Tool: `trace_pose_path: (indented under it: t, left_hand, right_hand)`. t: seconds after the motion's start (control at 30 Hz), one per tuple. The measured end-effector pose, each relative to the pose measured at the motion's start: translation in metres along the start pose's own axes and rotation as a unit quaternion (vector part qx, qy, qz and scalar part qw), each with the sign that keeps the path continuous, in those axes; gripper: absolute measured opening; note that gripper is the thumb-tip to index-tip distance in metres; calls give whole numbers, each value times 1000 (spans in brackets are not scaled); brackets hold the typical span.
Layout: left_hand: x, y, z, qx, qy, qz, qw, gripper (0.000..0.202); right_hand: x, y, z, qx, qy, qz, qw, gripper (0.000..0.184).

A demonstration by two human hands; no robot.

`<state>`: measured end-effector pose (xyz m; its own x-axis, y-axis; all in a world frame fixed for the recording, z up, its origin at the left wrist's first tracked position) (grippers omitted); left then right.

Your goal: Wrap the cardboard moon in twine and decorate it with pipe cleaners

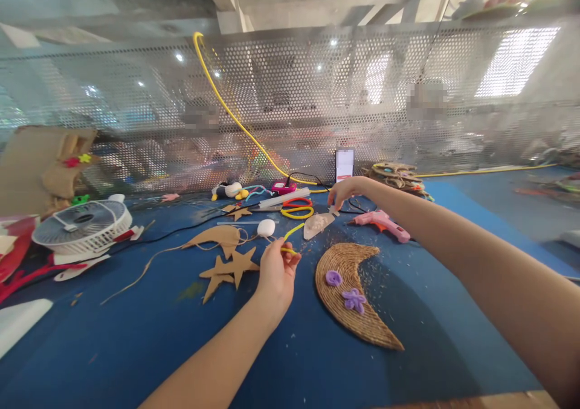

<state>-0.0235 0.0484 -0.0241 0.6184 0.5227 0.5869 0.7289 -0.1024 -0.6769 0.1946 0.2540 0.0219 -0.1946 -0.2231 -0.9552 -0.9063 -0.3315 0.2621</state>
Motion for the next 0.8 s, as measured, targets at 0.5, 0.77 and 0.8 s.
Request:
trace_pose_path:
  t: [0.5,0.77,0.8]
  left_hand:
    - [0,0,0,18,33,28,999,17]
    - [0,0,-1,46,64,50,996,12]
    - [0,0,-1,50,67,53,995,13]
  right_hand:
    - [-1,-4,-8,48,88,33,994,30]
    - [-43,1,-78,10,-38,119,992,39]
    - [-47,5,-98,-4,-29,139,990,36]
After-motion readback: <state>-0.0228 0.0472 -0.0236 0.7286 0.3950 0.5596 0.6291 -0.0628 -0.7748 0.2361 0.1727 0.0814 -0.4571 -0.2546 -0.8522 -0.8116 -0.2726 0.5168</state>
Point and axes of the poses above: each hand's wrist, its own z-axis towards the middle knuckle, its own x-axis out of the palm, y = z × x, the point moved 3 cm from there along z, towards the middle knuckle, and after that the axes turned 4 degrees about -y, right-handed, at the moved point
